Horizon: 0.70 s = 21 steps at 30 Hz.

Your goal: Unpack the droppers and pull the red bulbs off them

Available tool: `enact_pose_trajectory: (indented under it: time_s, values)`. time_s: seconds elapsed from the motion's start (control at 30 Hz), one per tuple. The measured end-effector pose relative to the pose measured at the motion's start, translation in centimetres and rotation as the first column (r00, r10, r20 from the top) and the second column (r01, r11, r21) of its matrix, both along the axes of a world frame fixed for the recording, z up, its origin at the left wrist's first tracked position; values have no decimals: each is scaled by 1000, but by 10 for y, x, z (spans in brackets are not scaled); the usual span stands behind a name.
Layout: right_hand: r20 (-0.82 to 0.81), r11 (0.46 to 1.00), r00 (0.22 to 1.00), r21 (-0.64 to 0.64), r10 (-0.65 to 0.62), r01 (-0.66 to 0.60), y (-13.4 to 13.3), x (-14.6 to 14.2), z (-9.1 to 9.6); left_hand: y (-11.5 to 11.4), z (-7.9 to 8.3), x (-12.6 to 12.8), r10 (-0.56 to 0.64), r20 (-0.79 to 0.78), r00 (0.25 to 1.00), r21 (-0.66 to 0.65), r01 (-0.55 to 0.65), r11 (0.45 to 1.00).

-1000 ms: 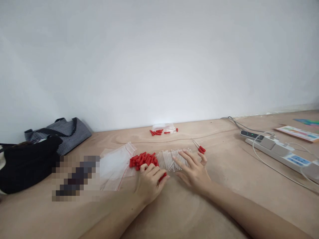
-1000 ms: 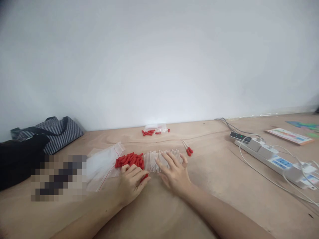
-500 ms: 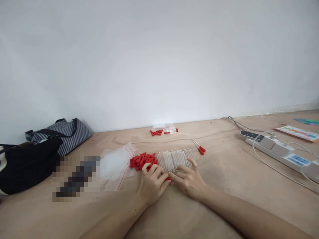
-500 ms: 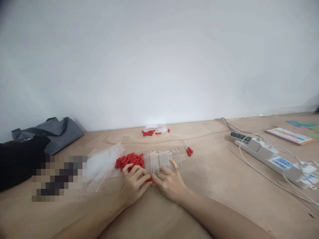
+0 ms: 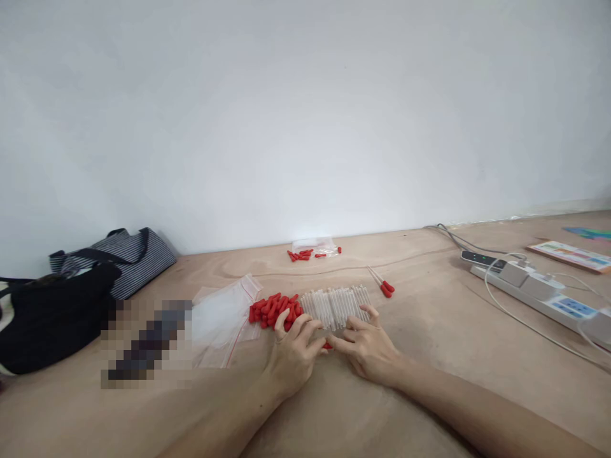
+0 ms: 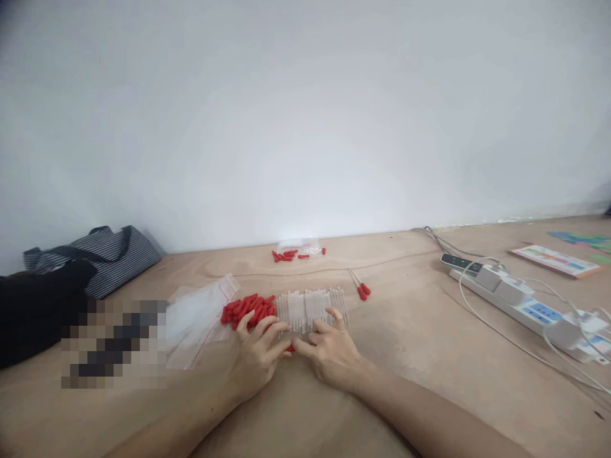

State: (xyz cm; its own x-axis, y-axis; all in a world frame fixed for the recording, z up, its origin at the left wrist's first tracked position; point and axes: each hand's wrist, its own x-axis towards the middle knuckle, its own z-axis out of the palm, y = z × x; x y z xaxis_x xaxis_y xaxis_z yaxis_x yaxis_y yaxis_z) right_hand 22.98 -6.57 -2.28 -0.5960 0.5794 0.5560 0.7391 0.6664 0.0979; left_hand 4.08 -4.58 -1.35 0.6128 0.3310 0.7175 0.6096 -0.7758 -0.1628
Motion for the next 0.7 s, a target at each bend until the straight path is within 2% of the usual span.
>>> enact_pose_trajectory:
  time_s: [0.2, 0.33, 0.53, 0.6, 0.7]
  values:
    - [28, 999, 999, 29, 15, -16, 0, 6, 0, 3, 0, -3, 10, 7, 1000, -14, -9, 1000]
    - [19, 1000, 999, 2, -30, 30, 1, 15, -1, 5, 4, -13, 88, 60, 994, -82, -83, 993]
    - [-174, 985, 970, -67, -171, 161, 8, 23, -6, 13, 9, -27, 126, 72, 989, -200, -110, 974]
    - [-232, 978, 951, -87, -206, 191, 15, 27, -9, 19, 10, -32, 157, 128, 979, -244, -123, 962]
    - [-333, 960, 902, -47, -275, 276, 29, 37, -15, 29, 13, -43, 278, 269, 922, -339, -179, 923]
